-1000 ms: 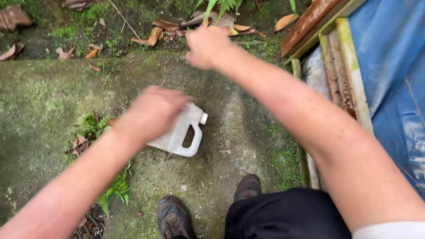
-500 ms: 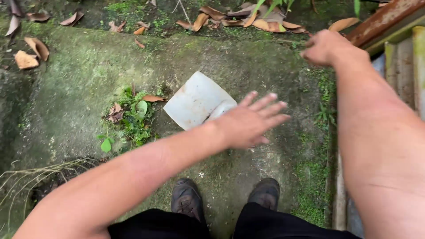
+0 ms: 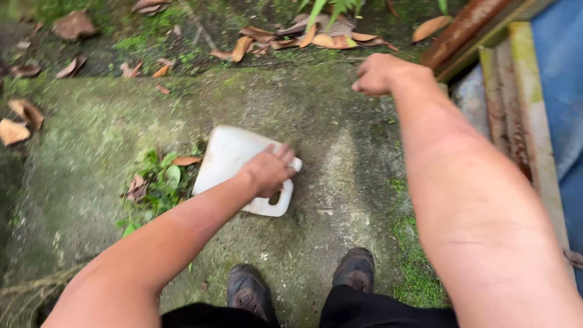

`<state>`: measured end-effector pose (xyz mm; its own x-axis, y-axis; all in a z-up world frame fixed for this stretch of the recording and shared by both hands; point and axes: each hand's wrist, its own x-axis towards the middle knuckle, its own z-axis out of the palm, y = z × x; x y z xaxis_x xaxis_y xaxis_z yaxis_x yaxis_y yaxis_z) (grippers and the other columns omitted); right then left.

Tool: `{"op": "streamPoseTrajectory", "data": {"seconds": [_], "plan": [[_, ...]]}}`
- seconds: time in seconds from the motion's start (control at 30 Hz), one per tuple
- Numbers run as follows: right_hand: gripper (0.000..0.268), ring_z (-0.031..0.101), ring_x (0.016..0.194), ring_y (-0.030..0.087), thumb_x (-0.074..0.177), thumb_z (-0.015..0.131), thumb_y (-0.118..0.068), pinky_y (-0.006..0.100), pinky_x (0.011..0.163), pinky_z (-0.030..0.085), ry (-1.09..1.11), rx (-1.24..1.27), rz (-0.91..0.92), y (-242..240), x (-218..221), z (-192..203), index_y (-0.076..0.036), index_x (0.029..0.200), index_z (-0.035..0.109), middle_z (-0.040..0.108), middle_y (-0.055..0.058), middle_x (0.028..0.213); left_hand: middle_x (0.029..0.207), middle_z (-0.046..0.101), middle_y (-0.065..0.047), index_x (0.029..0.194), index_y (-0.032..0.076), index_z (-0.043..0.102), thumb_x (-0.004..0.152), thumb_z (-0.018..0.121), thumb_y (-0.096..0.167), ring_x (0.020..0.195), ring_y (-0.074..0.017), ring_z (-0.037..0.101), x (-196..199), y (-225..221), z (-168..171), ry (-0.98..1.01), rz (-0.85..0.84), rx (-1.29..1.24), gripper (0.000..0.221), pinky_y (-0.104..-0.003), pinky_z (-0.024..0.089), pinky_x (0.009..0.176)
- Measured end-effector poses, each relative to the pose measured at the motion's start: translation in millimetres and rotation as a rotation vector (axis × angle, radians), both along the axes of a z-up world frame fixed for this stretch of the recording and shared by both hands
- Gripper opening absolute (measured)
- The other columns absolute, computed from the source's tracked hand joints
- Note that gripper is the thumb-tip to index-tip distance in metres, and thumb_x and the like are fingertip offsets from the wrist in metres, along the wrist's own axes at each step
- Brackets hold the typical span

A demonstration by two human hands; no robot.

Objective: Pulling out weeds and ferns growing near a concrete structure and a water tank.

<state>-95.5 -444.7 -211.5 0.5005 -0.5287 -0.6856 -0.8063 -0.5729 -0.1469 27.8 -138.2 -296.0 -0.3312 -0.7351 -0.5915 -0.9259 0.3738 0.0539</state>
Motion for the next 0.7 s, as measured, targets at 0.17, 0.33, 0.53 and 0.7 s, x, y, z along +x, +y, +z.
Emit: {"op": "streamPoseTrajectory", "data": {"seconds": [0.17,0.33,0.53,0.7], "plan": [[0.047,0.06,0.13,0.032,0.093,0.072,-0.037,0.047,0.108,0.049,0.021,-0.038,-0.039,22,22,12,-0.012,0.132,0.069,0.063,0.014,0.141,0.151,0.04,-0.019,0.131,0.014,0.061,0.08,0.077,0.028,0.143,-0.0384,0.039,49,8,21,0.128,0.343,0.0,0.056,-0.046,0.044,0.111],[0.051,0.059,0.131,0.032,0.092,0.073,-0.034,0.044,0.11,0.047,-0.011,-0.011,-0.049,31,55,9,-0.005,0.133,0.065,0.058,0.018,0.145,0.147,0.044,-0.017,0.124,0.01,0.065,0.071,0.077,0.012,0.141,-0.0335,0.045,93,28,11,-0.029,0.363,0.132,0.054,-0.038,0.047,0.113],[0.039,0.064,0.126,0.034,0.089,0.063,-0.014,0.046,0.105,0.053,-0.088,0.056,0.016,35,75,-12,-0.005,0.126,0.07,0.066,0.017,0.137,0.141,0.054,-0.015,0.119,0.013,0.068,0.074,0.077,0.013,0.13,-0.0313,0.058,133,56,-1,-0.201,0.466,0.397,0.045,-0.036,0.05,0.11],[0.037,0.067,0.12,0.034,0.084,0.066,-0.009,0.045,0.101,0.055,-0.124,0.042,0.015,22,77,-47,-0.003,0.12,0.071,0.066,0.017,0.133,0.126,0.066,-0.007,0.123,0.019,0.065,0.095,0.066,0.05,0.113,-0.0263,0.07,111,10,97,-0.317,0.571,0.409,0.041,-0.042,0.057,0.103]]}}
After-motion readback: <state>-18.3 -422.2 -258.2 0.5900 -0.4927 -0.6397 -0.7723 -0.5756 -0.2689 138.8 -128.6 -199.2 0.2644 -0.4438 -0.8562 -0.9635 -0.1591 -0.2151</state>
